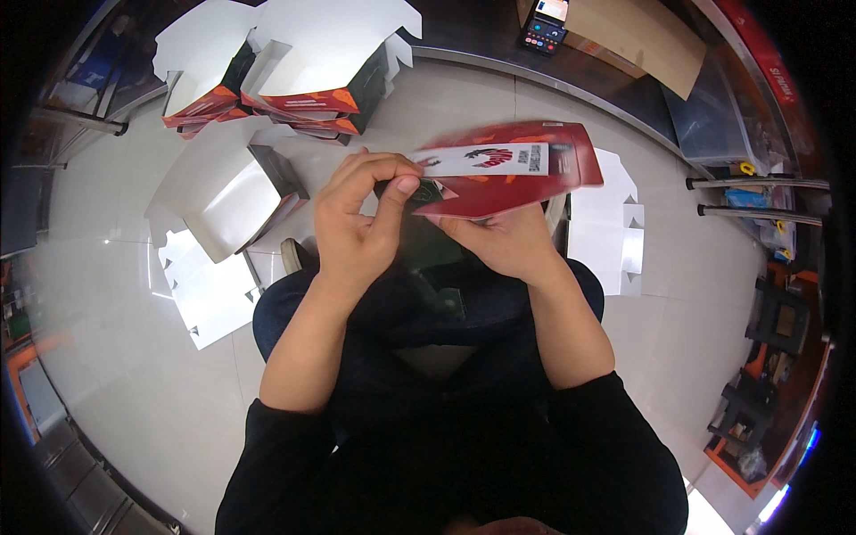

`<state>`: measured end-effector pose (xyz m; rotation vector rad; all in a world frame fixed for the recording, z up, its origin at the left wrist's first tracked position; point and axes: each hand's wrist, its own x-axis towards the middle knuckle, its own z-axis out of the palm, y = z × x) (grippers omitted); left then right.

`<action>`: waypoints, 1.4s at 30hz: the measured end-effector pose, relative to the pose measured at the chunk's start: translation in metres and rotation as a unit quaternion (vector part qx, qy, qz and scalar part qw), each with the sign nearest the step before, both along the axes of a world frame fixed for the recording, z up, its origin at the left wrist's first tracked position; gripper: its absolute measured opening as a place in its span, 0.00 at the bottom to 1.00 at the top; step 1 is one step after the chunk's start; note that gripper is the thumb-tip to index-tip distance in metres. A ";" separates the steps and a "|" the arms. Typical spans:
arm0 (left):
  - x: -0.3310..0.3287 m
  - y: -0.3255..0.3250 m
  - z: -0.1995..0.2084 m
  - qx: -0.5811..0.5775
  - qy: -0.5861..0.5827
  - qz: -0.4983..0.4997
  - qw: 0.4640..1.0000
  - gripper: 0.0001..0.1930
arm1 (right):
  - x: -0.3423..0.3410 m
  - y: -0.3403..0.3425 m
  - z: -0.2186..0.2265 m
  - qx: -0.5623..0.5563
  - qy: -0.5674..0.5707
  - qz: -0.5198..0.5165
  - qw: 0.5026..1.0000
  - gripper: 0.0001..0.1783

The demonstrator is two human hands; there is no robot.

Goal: The person sits on the floor and repeatedly assembles small cardboard boxes. They fold the flaps of flat-packed white and red boxes into shape and place the finished boxes into a growing stack.

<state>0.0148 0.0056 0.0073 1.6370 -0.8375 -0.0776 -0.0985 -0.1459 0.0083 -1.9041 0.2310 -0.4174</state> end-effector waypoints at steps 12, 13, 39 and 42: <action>-0.015 -0.012 -0.003 -0.011 0.211 -0.041 0.976 0.47 | 0.009 -0.006 -0.003 0.207 -0.005 -0.070 0.976 0.12; -0.013 -0.012 -0.002 -0.015 0.216 -0.058 0.975 0.47 | 0.007 -0.008 0.000 0.172 0.000 -0.057 0.983 0.14; 0.001 0.000 0.001 -0.222 0.286 0.074 0.929 0.44 | 0.008 0.016 0.006 -0.173 -0.173 -0.086 0.966 0.08; 0.001 -0.002 -0.008 -0.191 0.230 0.076 0.951 0.42 | 0.007 0.023 0.003 -0.136 -0.161 -0.128 0.969 0.09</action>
